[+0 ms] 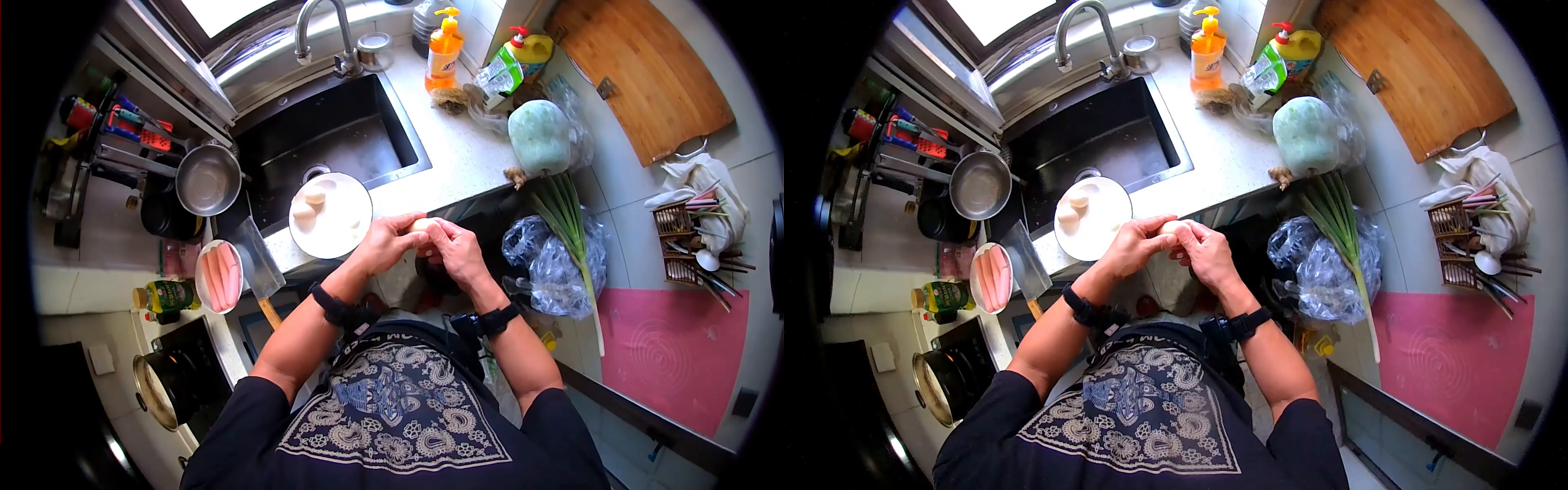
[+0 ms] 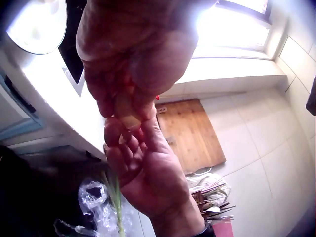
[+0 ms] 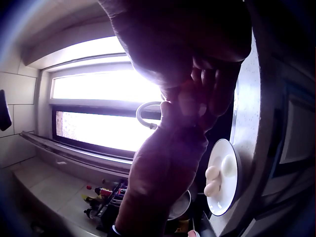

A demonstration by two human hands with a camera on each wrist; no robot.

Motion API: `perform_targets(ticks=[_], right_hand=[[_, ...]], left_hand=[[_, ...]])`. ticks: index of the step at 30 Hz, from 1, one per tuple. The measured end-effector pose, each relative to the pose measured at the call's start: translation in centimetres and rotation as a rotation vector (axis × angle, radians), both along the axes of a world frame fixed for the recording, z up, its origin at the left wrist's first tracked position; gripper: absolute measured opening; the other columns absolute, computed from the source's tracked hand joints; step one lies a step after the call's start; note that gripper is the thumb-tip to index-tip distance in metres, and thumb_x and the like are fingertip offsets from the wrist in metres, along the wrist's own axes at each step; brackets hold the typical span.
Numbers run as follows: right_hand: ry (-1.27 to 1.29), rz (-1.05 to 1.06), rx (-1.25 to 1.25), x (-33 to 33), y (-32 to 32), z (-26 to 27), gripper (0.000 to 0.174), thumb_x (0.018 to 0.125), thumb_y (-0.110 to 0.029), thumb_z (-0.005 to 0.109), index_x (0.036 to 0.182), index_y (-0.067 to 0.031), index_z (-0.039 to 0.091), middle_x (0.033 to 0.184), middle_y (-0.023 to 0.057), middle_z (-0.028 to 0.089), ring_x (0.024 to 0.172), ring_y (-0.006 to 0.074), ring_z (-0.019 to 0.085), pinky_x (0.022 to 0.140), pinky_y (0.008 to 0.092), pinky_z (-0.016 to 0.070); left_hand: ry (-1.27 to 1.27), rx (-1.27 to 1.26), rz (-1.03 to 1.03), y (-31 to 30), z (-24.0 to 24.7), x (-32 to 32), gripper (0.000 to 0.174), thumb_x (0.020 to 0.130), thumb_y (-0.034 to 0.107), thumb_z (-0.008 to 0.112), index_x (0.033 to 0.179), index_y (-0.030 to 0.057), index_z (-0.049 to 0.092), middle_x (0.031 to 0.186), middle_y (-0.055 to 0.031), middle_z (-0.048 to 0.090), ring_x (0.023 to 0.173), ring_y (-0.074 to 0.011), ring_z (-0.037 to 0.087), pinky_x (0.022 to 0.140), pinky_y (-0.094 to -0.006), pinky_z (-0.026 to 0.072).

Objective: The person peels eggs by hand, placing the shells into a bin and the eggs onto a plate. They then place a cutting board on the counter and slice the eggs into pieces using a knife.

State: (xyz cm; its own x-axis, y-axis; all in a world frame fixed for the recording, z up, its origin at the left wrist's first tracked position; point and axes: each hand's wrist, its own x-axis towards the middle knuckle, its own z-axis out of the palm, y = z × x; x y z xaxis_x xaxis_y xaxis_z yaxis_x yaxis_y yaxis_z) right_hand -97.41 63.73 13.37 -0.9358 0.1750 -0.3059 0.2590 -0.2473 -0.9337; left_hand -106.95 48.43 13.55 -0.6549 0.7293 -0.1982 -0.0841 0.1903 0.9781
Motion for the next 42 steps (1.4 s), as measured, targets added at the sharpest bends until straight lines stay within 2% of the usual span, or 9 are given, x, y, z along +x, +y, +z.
perform_targets(ticks=[16, 22, 25, 28, 31, 34, 37, 40, 42], right_hand=[[-0.055, -0.067, 0.029, 1.1, 3.1, -0.6, 0.033, 0.099, -0.034, 0.056, 0.102, -0.0021, 0.067, 0.081, 0.0013, 0.068, 0.068, 0.0084, 0.064, 0.059, 0.021, 0.0492], [-0.127, -0.088, -0.028, 0.8, 5.1, -1.6, 0.04, 0.098, -0.041, 0.055, 0.1, -0.0024, 0.067, 0.078, 0.0033, 0.068, 0.062, 0.011, 0.064, 0.055, 0.0236, 0.0503], [-0.166, -0.019, 0.088, 0.4, 6.3, -2.1, 0.048, 0.097, -0.048, 0.052, 0.098, -0.0017, 0.066, 0.074, 0.0049, 0.067, 0.059, 0.012, 0.063, 0.054, 0.0254, 0.0509], [-0.044, -0.008, 0.192, 0.1, 6.5, -2.2, 0.055, 0.098, -0.053, 0.047, 0.095, -0.0003, 0.065, 0.068, 0.0065, 0.065, 0.058, 0.0127, 0.063, 0.054, 0.0262, 0.0505], [-0.118, 0.03, 0.274, 0.0, 6.6, -2.2, 0.058, 0.1, -0.052, 0.042, 0.093, 0.0009, 0.065, 0.066, 0.0105, 0.064, 0.056, 0.0167, 0.063, 0.055, 0.0301, 0.0501], [-0.11, 0.019, 0.391, 0.0, 6.7, -2.8, 0.057, 0.101, -0.048, 0.038, 0.093, 0.0008, 0.066, 0.069, 0.0172, 0.065, 0.063, 0.0284, 0.067, 0.06, 0.0374, 0.0509], [-0.064, -0.053, 0.443, -0.1, 6.6, -3.3, 0.055, 0.101, -0.047, 0.037, 0.095, 0.0, 0.067, 0.075, 0.0221, 0.066, 0.074, 0.0385, 0.066, 0.067, 0.0432, 0.0505], [-0.062, -0.065, 0.491, -0.4, 6.5, -3.6, 0.055, 0.101, -0.046, 0.037, 0.095, -0.0006, 0.067, 0.079, 0.0238, 0.066, 0.081, 0.0433, 0.065, 0.071, 0.0454, 0.0501], [-0.046, -0.056, 0.49, -0.6, 6.5, -3.9, 0.056, 0.102, -0.047, 0.037, 0.094, -0.0004, 0.067, 0.076, 0.0223, 0.066, 0.077, 0.039, 0.066, 0.068, 0.0434, 0.0504]], left_hand=[[-0.228, 0.087, -0.032, 4.0, -0.2, 0.8, 0.036, 0.092, 0.021, 0.068, 0.119, -0.0008, 0.063, 0.096, -0.0018, 0.065, 0.086, -0.0091, 0.056, 0.08, -0.0254, 0.0479], [-0.104, 0.042, -0.085, 6.1, -0.4, 1.3, 0.045, 0.101, 0.038, 0.049, 0.125, 0.0003, 0.057, 0.091, -0.0026, 0.063, 0.083, -0.0103, 0.057, 0.073, -0.0261, 0.0484], [-0.013, -0.01, 0.019, 7.2, -2.2, 1.8, 0.041, 0.104, 0.037, 0.04, 0.114, 0.0011, 0.057, 0.095, -0.0068, 0.064, 0.088, -0.0165, 0.058, 0.084, -0.0296, 0.0468], [0.038, -0.11, 0.068, 8.4, -2.9, 2.1, 0.044, 0.104, 0.041, 0.037, 0.111, 0.002, 0.057, 0.089, -0.0134, 0.065, 0.085, -0.0214, 0.061, 0.081, -0.0335, 0.0482], [0.039, -0.182, 0.178, 9.3, -2.2, 2.9, 0.043, 0.104, 0.04, 0.036, 0.103, 0.0016, 0.056, 0.083, -0.0205, 0.064, 0.08, -0.0299, 0.064, 0.078, -0.0386, 0.0494], [0.318, -0.165, 0.25, 10.0, -2.6, 3.3, 0.041, 0.104, 0.034, 0.036, 0.092, -0.0004, 0.054, 0.069, -0.0102, 0.057, 0.062, -0.0178, 0.053, 0.062, -0.0338, 0.0464], [0.322, -0.221, 0.28, 10.5, -2.2, 3.4, 0.04, 0.103, 0.032, 0.039, 0.088, -0.0017, 0.055, 0.067, -0.0131, 0.056, 0.06, -0.0216, 0.052, 0.062, -0.0364, 0.0455], [0.337, -0.245, 0.298, 10.7, -2.1, 3.3, 0.041, 0.103, 0.032, 0.039, 0.087, -0.0017, 0.056, 0.065, -0.013, 0.056, 0.059, -0.0218, 0.052, 0.061, -0.0357, 0.0454], [0.329, -0.235, 0.3, 10.7, -2.2, 3.0, 0.041, 0.103, 0.032, 0.039, 0.086, -0.0019, 0.056, 0.064, -0.0128, 0.056, 0.059, -0.0209, 0.052, 0.06, -0.0352, 0.0452]])
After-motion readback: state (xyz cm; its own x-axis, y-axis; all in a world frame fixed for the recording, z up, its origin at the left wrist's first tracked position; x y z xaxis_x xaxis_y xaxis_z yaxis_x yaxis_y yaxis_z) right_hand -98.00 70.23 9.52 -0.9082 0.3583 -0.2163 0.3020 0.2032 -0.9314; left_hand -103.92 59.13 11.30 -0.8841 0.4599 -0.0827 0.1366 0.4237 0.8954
